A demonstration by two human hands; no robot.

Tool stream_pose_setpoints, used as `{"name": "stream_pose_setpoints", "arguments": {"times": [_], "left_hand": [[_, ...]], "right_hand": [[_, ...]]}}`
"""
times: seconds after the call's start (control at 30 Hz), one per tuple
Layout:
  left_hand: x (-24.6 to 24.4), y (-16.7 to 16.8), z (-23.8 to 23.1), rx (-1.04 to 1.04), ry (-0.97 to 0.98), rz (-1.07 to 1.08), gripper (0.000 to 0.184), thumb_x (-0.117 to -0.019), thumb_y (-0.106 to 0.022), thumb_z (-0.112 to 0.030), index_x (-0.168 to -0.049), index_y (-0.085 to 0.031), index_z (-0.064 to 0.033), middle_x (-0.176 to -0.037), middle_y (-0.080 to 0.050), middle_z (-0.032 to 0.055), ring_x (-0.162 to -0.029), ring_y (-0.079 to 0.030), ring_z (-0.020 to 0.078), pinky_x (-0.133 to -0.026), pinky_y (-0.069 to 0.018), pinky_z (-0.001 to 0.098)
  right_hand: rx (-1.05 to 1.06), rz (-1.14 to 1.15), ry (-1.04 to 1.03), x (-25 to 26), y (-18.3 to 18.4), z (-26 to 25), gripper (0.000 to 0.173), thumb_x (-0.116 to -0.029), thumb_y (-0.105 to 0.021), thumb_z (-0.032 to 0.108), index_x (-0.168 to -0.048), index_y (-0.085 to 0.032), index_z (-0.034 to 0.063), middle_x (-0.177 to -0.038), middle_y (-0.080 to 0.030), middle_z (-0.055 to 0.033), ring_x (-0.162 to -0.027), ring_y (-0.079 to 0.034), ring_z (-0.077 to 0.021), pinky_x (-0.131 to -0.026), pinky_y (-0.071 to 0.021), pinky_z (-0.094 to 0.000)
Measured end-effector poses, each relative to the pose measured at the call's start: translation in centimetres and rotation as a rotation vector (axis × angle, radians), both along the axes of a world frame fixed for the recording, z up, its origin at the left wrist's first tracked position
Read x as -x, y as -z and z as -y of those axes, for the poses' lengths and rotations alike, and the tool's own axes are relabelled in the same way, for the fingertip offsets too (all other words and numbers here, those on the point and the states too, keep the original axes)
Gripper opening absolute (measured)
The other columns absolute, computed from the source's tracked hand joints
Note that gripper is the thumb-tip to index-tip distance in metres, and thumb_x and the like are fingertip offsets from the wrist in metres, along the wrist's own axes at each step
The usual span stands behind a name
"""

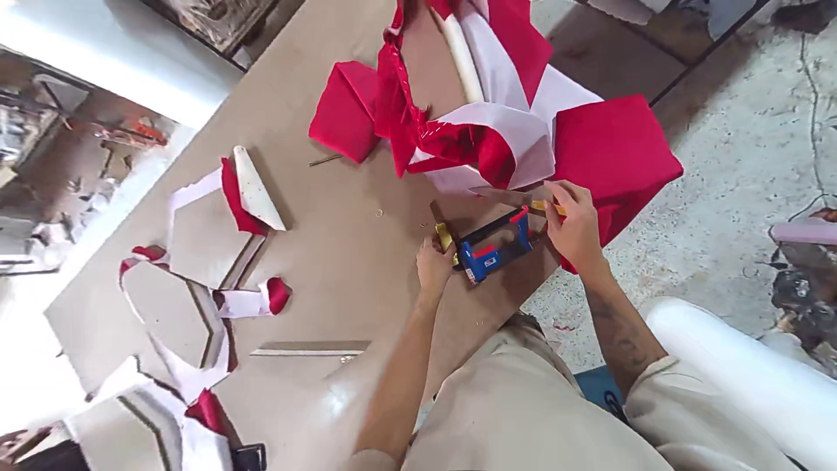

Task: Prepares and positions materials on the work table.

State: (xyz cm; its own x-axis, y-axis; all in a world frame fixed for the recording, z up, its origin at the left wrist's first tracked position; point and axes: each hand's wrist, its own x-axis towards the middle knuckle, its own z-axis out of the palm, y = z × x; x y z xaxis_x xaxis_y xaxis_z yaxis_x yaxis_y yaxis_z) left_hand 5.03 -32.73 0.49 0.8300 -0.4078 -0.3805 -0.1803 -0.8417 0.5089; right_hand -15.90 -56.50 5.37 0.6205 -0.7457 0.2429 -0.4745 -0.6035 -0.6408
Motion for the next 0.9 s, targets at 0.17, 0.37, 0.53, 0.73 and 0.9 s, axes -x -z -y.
{"name": "stream_pose_setpoints", "arguments": {"times": [0.17,0.37,0.53,0.73,0.9], "left_hand": [[-0.3,-0.3,-2.0,0.008,-0.106,0.007,0.063,-0.0911,-0.073,-0.05,-0.135,-0.061,-0.0062,-0.105,-0.074,0.0122,-0.096,-0.072,0.0268,-0.089,-0.0582,0.0534],[-0.1,-1.0,-7.8,0.343,-0.068,-0.039,0.051,-0.1011,-0.066,-0.028,-0.145,-0.053,-0.0052,-0.134,-0.067,0.0098,-0.114,-0.07,0.0155,-0.099,-0.0591,0.038],[3.6,-2.4,-12.6,0.363,-0.063,-0.117,0.037,-0.1023,-0.064,-0.022,-0.136,-0.061,-0.0062,-0.118,-0.074,0.0061,-0.097,-0.075,0.0156,-0.09,-0.0632,0.0405],[8.7,-1.7,-18.3,0.383,-0.046,-0.312,0.032,-0.1021,-0.063,-0.018,-0.132,-0.065,-0.0057,-0.11,-0.077,0.0048,-0.09,-0.076,0.0143,-0.086,-0.0647,0.0382],[9.5,-1.1,-22.5,0.371,0.101,-0.443,0.033,-0.1034,-0.062,-0.028,-0.131,-0.067,-0.0092,-0.109,-0.077,0.0029,-0.093,-0.076,0.0118,-0.09,-0.064,0.0369]], "right_hand": [[-0.08,-0.05,0.165,2.8,2.1,-0.8,0.039,-0.1009,-0.062,0.028,-0.137,-0.066,0.0138,-0.132,-0.066,-0.014,-0.125,-0.061,-0.0285,-0.104,-0.0525,-0.0445],[-0.193,0.016,0.082,1.7,1.3,-0.2,0.057,-0.097,-0.068,0.039,-0.145,-0.057,0.0102,-0.13,-0.066,-0.0132,-0.113,-0.067,-0.0207,-0.096,-0.057,-0.0388],[-0.269,0.195,0.033,-2.6,-4.0,1.4,0.069,-0.0938,-0.073,0.044,-0.151,-0.049,0.0122,-0.132,-0.065,-0.0088,-0.114,-0.067,-0.0164,-0.094,-0.06,-0.0387],[-0.288,0.122,-0.153,-5.5,-8.3,-3.0,0.05,-0.1002,-0.064,0.042,-0.143,-0.058,0.0166,-0.121,-0.07,-0.0019,-0.103,-0.071,-0.012,-0.086,-0.0629,-0.0361],[-0.504,0.098,-0.117,-4.9,-7.6,-10.7,0.041,-0.1017,-0.063,0.037,-0.131,-0.065,0.0083,-0.109,-0.075,-0.0061,-0.091,-0.074,-0.0166,-0.081,-0.0642,-0.0392]]}}
